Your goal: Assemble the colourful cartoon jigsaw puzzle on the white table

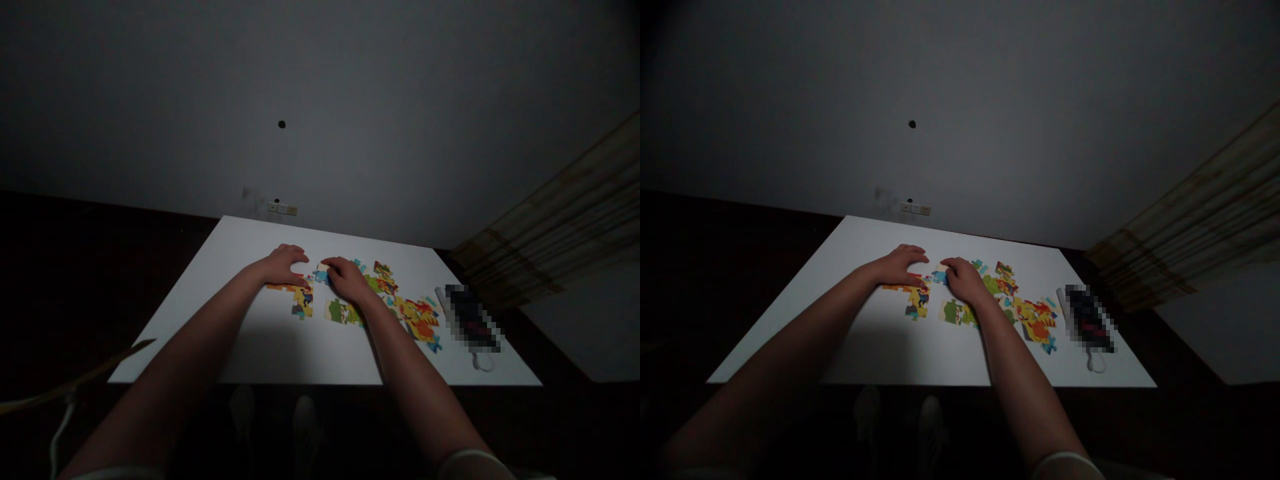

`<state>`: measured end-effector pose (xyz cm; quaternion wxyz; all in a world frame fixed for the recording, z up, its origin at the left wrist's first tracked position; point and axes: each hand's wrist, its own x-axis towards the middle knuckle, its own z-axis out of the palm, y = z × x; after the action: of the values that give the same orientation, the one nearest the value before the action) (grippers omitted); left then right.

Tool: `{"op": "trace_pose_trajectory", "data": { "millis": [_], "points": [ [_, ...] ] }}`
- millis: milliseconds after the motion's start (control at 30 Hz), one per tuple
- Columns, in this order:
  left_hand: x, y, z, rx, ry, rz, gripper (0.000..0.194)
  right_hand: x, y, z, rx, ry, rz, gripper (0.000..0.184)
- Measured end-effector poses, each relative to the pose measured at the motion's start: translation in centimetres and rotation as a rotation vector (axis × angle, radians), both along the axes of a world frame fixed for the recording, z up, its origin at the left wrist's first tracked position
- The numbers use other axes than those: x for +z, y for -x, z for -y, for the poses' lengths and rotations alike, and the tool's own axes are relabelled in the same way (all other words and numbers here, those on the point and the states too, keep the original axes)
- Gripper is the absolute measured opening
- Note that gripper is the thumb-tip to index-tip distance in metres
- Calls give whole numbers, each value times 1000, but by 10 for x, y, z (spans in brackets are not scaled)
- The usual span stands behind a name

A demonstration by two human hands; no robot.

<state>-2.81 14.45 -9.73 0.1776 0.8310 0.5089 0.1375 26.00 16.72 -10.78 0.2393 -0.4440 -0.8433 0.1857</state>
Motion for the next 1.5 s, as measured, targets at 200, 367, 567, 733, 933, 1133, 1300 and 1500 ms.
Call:
{"op": "trace_pose_trajectory", "data": {
  "millis": [200,367,567,733,933,1133,1300,1500],
  "points": [
    [3,-2,2,7,15,-13,90,-1,0,0,64,-43,46,37],
    [5,-3,3,11,16,-19,90,1,1,3,63,-56,29,30],
    [6,-3,3,11,-1,-25,88,3,3,4,50,-45,34,26],
    [8,-4,4,15,12,-45,90,1,6,4,33,-67,55,24],
    [7,-3,3,12,18,-34,88,5,4,9,80,-39,57,30],
    [6,-2,2,3,15,-29,87,8,2,9,99,-35,99,37],
    [5,-3,2,11,9,-26,86,5,2,7,94,-42,88,34],
    [6,-4,3,16,16,-29,88,7,2,8,92,-42,83,31]
  ]
}}
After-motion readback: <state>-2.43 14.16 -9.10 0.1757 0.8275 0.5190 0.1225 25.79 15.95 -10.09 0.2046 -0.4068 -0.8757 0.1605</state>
